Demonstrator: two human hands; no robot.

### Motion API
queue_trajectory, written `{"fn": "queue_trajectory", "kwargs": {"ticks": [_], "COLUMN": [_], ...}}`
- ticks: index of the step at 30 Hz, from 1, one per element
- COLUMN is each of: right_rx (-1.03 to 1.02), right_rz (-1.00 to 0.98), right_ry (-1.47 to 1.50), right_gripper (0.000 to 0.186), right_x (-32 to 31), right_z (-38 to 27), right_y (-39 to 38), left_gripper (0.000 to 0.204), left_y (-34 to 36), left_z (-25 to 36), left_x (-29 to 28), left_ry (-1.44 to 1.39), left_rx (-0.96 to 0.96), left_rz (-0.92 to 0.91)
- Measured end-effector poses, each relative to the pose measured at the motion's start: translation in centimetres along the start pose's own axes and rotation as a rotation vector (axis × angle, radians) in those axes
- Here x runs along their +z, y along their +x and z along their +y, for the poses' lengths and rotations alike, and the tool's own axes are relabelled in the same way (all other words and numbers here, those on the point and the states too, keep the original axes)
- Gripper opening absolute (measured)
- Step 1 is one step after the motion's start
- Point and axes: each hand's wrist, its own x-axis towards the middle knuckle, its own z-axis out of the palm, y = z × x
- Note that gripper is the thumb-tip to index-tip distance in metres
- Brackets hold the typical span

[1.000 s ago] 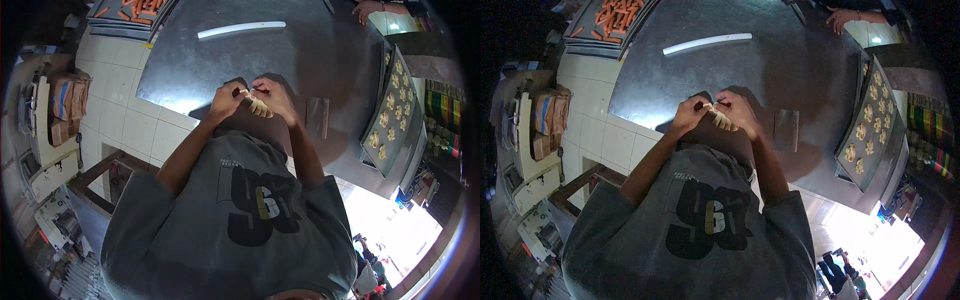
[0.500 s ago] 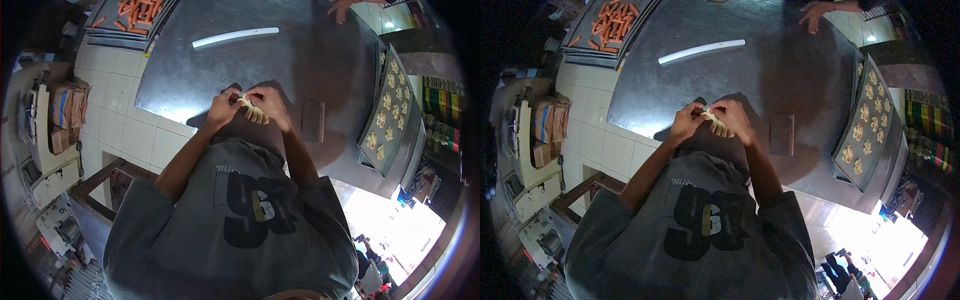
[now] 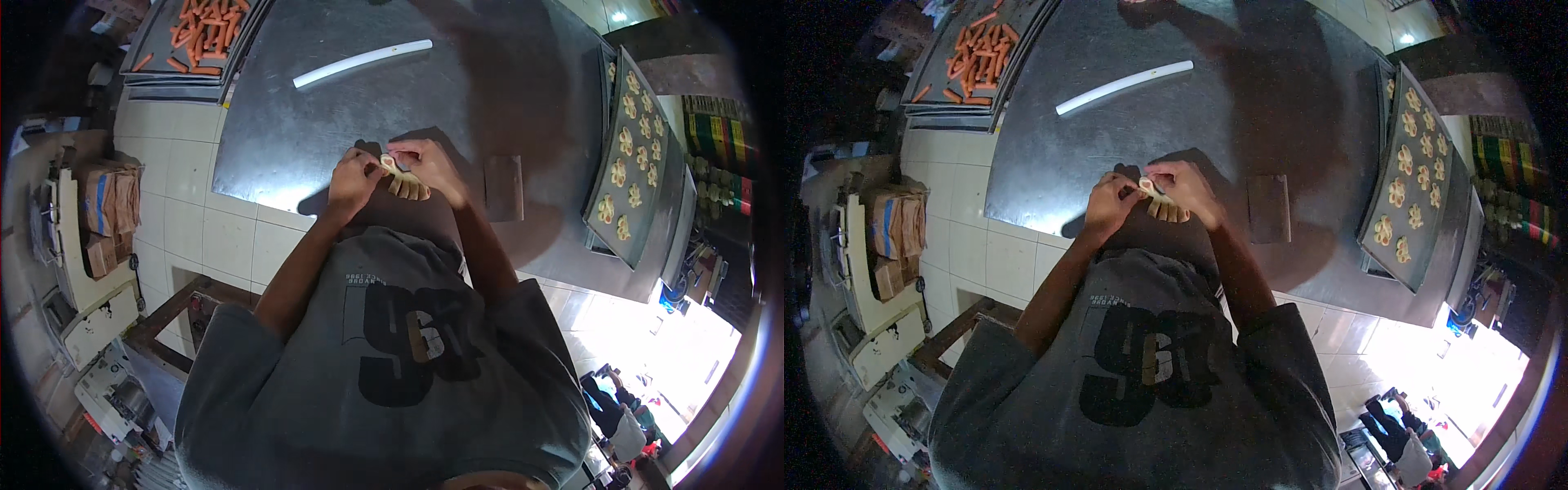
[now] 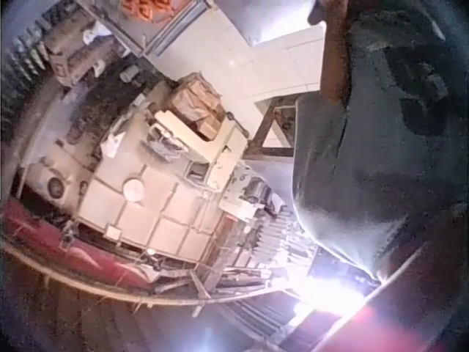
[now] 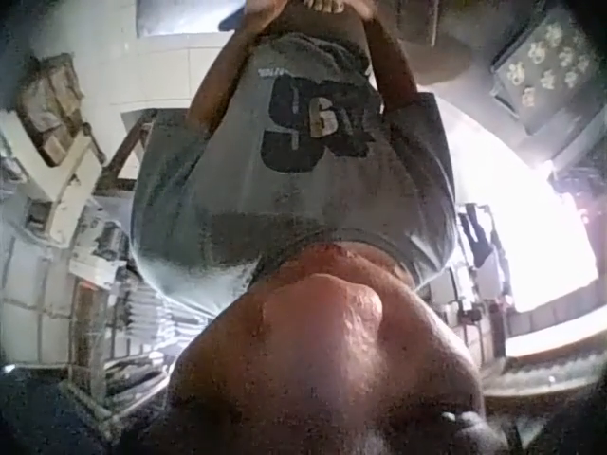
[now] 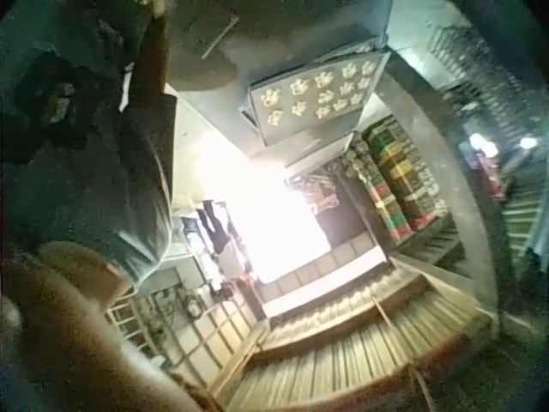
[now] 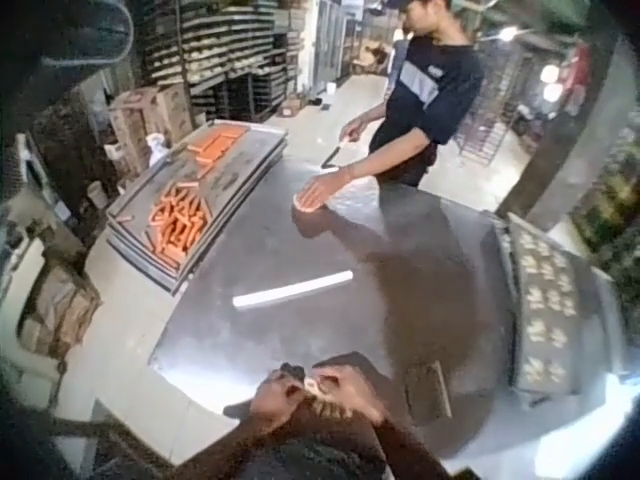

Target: Shaping dough pieces around sausage slices and cutting them to create flower-shaped pastries.

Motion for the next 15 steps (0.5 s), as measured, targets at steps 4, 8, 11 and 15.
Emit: {"fn": "queue_trajectory", "kwargs": {"ticks": [4, 8, 11, 15], "right_rx": [-0.037, -0.034, -0.047, -0.287], "right_rz": [0.117, 0.047, 0.017, 0.025], "right_ry": [-0.084, -0.176, -0.219, -0.460], "right_gripper": [0.025, 0.023, 0.026, 0.031], "right_x": [-1.6, -2.2, -1.9, 0.0], "right_z": [-1.4, -1.1, -0.8, -1.4], "right_y": [-1.6, -2.8, -3.9, -4.8], "left_gripper": [0.019, 0.023, 0.027, 0.030], "left_y": [0.1, 0.3, 0.2, 0.5], "left_z": [0.3, -1.1, -0.5, -1.4], "left_x": [0.1, 0.5, 0.1, 0.0], "left_ry": [-0.092, -0.064, -0.101, 0.070], "left_rx": [0.161, 0.250, 0.184, 0.241], "left_rz": [0.104, 0.003, -0.029, -0.007]}}
